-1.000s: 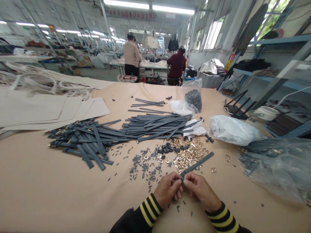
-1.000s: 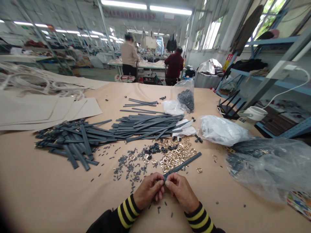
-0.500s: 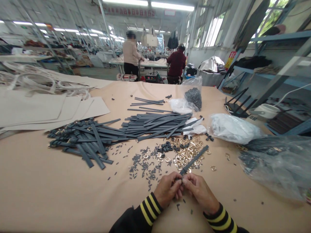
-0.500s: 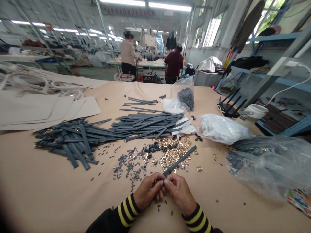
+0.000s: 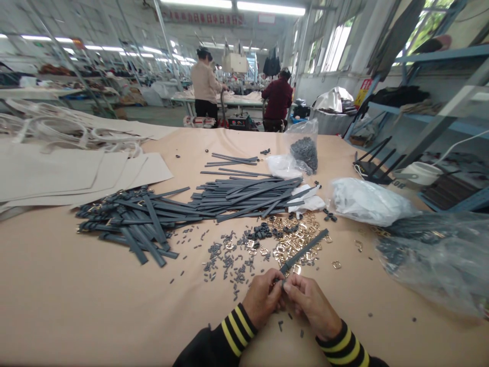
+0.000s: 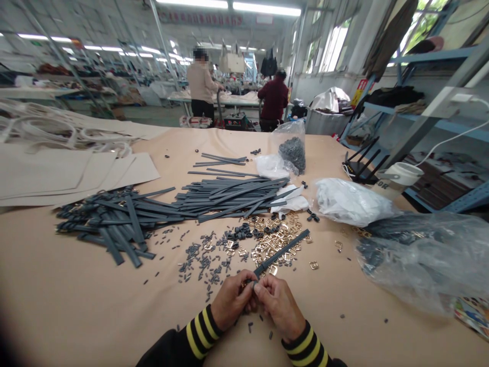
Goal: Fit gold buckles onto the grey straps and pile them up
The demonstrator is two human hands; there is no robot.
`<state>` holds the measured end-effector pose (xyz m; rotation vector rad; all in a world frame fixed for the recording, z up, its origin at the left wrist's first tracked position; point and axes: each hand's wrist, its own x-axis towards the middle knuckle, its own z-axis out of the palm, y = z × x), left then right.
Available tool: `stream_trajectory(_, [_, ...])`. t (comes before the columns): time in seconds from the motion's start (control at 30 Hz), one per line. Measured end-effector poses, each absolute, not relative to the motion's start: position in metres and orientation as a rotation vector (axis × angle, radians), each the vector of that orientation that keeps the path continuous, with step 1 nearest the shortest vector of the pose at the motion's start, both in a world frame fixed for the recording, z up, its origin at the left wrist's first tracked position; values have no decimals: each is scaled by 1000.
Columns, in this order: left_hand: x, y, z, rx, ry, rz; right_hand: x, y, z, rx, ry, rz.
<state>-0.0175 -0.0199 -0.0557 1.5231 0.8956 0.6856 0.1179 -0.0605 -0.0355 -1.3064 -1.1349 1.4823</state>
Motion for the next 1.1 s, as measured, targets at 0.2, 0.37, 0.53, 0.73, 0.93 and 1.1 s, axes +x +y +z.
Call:
stream_trajectory(0.2, [-21, -17, -55, 1629, 981, 748, 112, -54, -34, -1311, -1185, 1412])
stream_trajectory(0.37, [-19, -16, -59, 1487, 942, 753, 111, -50, -33, -1371, -1272, 1250])
stream_trajectory(0.53, [-18, -15, -59, 1354, 844, 821, 124, -48, -37, -1374, -1228, 1235])
stream_trajectory(0.73, [-19, -14, -53, 1256, 792, 823, 130, -44, -44, -1389, -1054, 1320])
stream_trajectory(0.93, [-19, -15, -52, 1255, 782, 789, 129, -44, -45, -1335, -1008, 1385])
stream_trajectory(1.1, [-19, -15, -55, 1291, 828, 776, 128, -45, -43, -1305, -998, 1421])
